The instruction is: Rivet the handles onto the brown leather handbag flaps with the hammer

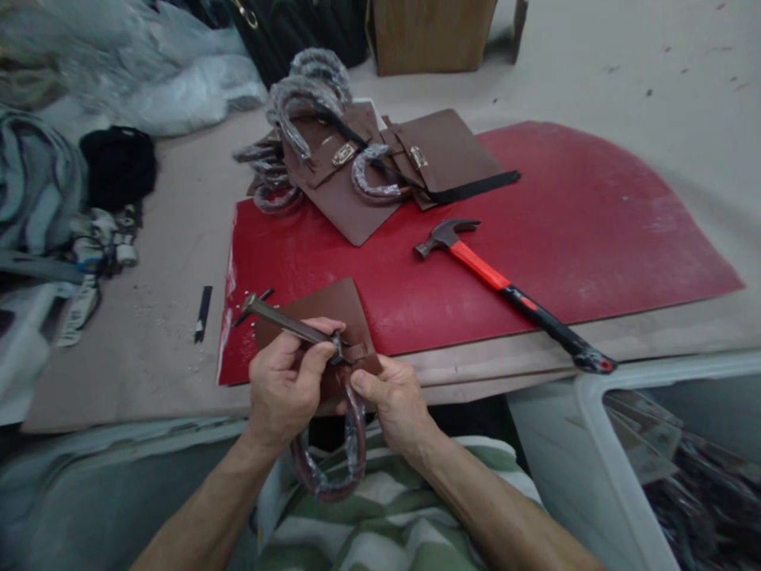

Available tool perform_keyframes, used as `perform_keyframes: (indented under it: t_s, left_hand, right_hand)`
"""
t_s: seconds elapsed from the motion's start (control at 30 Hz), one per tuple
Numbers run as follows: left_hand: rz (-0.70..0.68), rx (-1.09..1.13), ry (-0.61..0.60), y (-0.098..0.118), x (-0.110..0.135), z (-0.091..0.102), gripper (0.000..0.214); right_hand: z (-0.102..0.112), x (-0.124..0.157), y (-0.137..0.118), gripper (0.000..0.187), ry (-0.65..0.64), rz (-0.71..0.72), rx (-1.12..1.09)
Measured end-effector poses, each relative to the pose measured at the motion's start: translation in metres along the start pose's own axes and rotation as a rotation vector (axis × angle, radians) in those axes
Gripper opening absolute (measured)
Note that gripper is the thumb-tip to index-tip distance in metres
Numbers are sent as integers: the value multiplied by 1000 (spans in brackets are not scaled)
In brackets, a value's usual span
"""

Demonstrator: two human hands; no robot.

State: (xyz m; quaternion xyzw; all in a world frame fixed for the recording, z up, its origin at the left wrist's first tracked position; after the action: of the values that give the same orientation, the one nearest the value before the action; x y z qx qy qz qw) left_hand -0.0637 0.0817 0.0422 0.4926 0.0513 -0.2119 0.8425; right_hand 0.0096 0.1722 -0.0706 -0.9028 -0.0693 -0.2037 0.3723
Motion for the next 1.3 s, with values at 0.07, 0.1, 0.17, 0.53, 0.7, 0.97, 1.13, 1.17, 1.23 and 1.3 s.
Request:
perform_keyframes:
  t_s: [0.07,0.1,0.17,0.53,0.7,0.97,1.13,1.17,1.23,1.3]
  left_hand:
    - [-39,-8,5,4,-1,-1,16]
    - [-53,-9,7,6,-2,-2,15]
    - [-67,-6,7,8,-4,-3,15]
    - [-57,50,-12,15,-24,-6,15]
    - [-131,49,-2,19,-22,-11,15]
    - [-205,36,-6,17,-41,-21,14]
    - [-269,23,-30,8,-41,-34,12]
    - [-264,21,-37,4,-39,-37,12]
    - [-265,16,-54,-2,-35,-41,13]
    - [-302,9,-80,-2,-29,-45,12]
  right_hand:
    - [1,0,0,37,9,0,-16]
    - [1,0,-1,37,14,1,-23]
    - [0,-1,-4,37,25,5,-26]
    - [-3,-7,-30,38,64,101,4]
    - [0,-6,-27,35,96,105,-46]
    - [-2,-21,-37,33,166,152,15]
    - [-4,-17,-43,28,145,164,112]
    - [-2,-13,-43,27,149,164,163]
    - [3,-5,-43,23,158,144,310]
    - [7,2,-41,22,146,105,473]
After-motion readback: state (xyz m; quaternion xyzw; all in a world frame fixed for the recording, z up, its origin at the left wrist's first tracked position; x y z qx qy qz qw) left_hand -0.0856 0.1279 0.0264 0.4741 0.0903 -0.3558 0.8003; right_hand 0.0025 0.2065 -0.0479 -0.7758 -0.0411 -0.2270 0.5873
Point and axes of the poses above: each hand's wrist, its own x-axis away from the middle knuckle, its own z-axis out of the back of the hand, y = z × x, the point moved 10 cm from there along -x, towards the middle knuckle, and after that the axes turned 2 degrees about y, right-handed, at the moved point
